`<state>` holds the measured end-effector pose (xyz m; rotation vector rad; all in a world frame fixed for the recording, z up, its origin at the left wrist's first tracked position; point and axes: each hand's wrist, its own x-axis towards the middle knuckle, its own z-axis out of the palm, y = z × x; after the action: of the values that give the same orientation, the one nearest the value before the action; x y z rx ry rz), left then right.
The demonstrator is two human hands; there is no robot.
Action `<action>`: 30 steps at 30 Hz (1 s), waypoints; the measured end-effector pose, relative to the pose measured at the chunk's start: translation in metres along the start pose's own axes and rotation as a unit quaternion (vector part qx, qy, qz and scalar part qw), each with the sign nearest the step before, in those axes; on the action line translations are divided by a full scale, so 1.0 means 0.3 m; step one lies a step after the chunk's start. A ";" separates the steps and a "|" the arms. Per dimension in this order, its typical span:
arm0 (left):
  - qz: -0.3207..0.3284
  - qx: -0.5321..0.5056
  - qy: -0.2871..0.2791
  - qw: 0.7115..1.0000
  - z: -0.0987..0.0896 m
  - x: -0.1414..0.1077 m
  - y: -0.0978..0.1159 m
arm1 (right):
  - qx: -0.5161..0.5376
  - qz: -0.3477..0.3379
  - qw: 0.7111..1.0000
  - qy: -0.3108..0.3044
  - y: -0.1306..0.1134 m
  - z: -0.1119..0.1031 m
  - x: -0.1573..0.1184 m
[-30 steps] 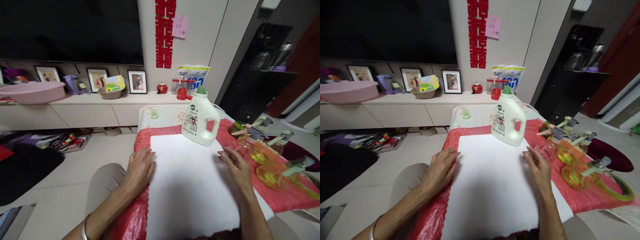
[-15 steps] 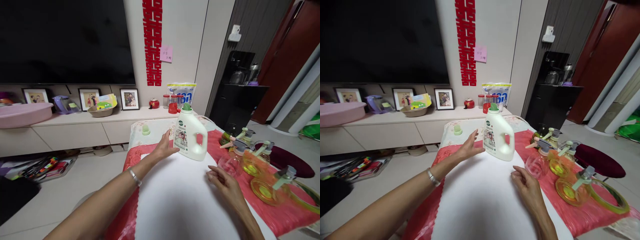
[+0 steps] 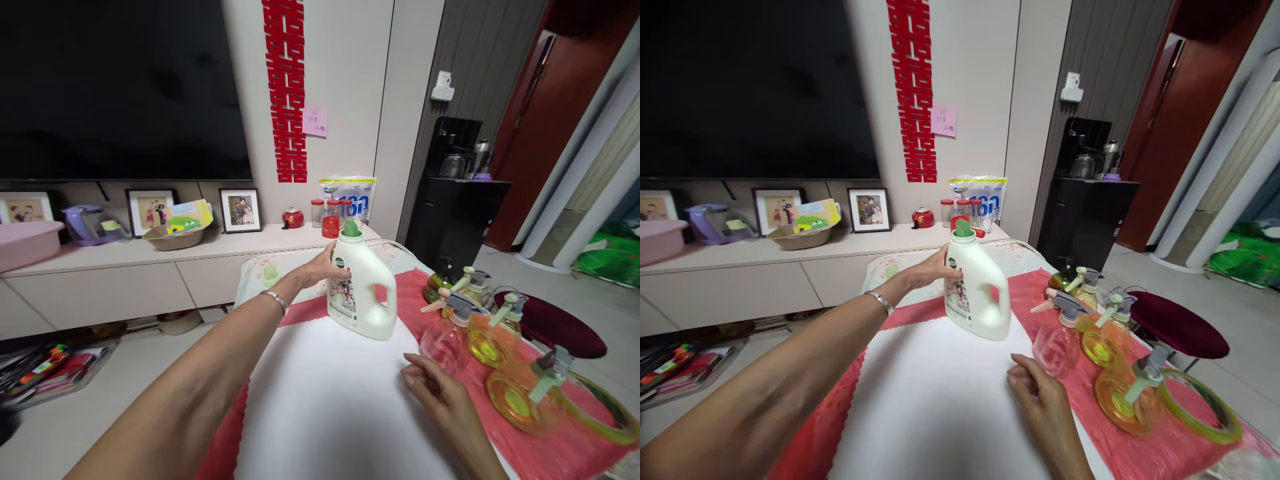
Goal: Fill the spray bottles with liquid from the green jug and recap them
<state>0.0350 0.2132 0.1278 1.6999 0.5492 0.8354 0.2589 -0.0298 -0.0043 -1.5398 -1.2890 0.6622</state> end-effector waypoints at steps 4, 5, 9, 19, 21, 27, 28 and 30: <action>-0.009 0.032 0.030 0.999 0.021 -0.030 -0.001 | -0.005 -0.002 1.000 -0.001 -0.010 -0.012 0.001; -0.008 0.041 0.045 0.998 0.034 -0.047 0.002 | -0.004 -0.002 1.000 -0.005 -0.011 -0.013 0.002; -0.007 0.105 0.125 0.986 0.099 -0.145 0.023 | 0.003 -0.005 1.000 -0.012 -0.017 -0.007 0.001; -0.001 0.117 0.154 0.981 0.126 -0.216 0.007 | 0.010 0.000 1.000 -0.028 -0.051 0.040 -0.012; -0.003 0.122 0.142 0.982 0.122 -0.215 0.007 | 0.009 0.001 0.999 -0.031 -0.052 0.041 -0.015; -0.129 0.228 0.281 0.923 0.199 -0.369 -0.052 | 0.018 0.002 0.999 -0.026 -0.051 0.033 -0.017; -0.137 0.233 0.286 0.919 0.229 -0.412 -0.067 | 0.021 0.000 0.999 -0.026 -0.055 0.037 -0.017; -0.136 0.259 0.235 0.927 0.296 -0.494 -0.082 | 0.025 -0.007 0.999 -0.026 -0.070 0.051 -0.022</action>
<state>0.0089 0.0571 0.0544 1.8269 1.4056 0.9497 0.2353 -0.0318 0.0080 -1.4805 -1.3110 0.7234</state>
